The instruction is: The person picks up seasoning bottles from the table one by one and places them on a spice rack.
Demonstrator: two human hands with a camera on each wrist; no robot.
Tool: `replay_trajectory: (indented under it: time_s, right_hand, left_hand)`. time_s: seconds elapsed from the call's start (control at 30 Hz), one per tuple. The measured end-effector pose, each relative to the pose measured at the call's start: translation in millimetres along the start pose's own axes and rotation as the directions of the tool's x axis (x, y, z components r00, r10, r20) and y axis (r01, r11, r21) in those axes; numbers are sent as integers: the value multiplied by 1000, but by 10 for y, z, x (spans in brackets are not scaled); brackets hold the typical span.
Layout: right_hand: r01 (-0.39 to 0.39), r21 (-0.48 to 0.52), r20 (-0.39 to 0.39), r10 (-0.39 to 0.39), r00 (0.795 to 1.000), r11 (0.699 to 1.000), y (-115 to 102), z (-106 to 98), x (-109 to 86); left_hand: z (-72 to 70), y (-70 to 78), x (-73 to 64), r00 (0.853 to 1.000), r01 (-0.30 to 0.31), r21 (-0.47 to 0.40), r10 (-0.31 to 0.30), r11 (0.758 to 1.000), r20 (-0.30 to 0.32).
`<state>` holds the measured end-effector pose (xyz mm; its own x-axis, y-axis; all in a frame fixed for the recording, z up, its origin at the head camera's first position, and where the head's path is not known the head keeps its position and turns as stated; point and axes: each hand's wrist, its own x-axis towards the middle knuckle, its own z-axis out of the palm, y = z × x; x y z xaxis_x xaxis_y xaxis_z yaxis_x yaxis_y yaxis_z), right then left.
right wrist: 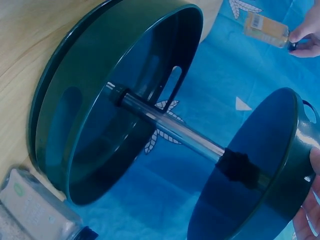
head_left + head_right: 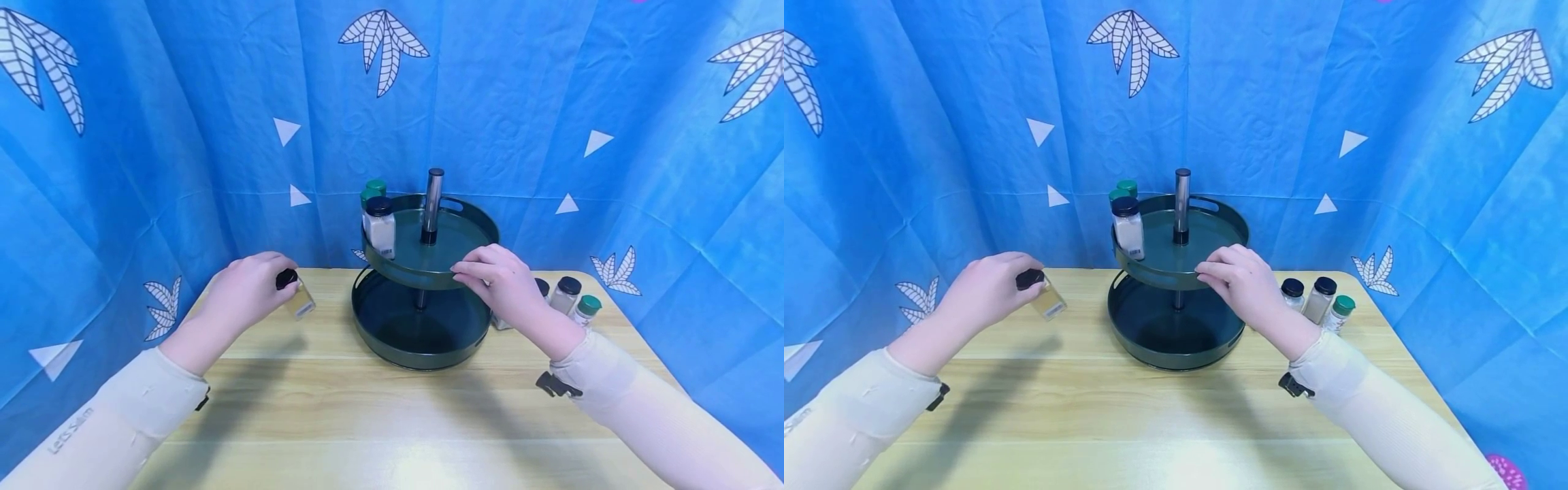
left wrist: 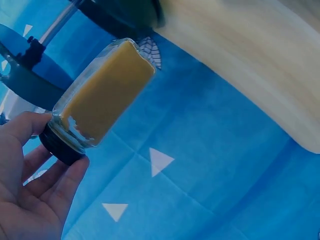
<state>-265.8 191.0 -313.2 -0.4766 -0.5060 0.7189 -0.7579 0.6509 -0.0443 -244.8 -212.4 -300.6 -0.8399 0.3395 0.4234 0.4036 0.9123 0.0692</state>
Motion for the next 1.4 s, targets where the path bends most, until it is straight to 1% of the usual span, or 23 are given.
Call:
replay_trajectory:
  time_s: [0.33,0.63,0.8,1.0,1.17,1.4]
  right_hand:
    - [11,3,-6,-11,1000,1000,7,-4,-4]
    - [16,6,-12,-16,1000,1000,5,-3,0]
    - [11,7,-8,-11,1000,1000,10,-3,4]
    - [11,9,-5,-11,1000,1000,7,-9,10]
    - [10,9,-6,-10,1000,1000,13,-2,7]
    - [14,5,-10,-14,1000,1000,9,3,2]
  left_hand:
    - [-141,204,65,999,-27,-10,27,1000,-27]
    - [-214,340,132,992,-95,-48,91,994,-87]
    - [-276,399,179,980,-147,-50,139,988,-143]
    - [-382,470,238,964,-187,-50,174,981,-199]
    - [-476,531,277,948,-229,-68,207,971,-243]
    - [-583,603,319,930,-258,-85,223,963,-293]
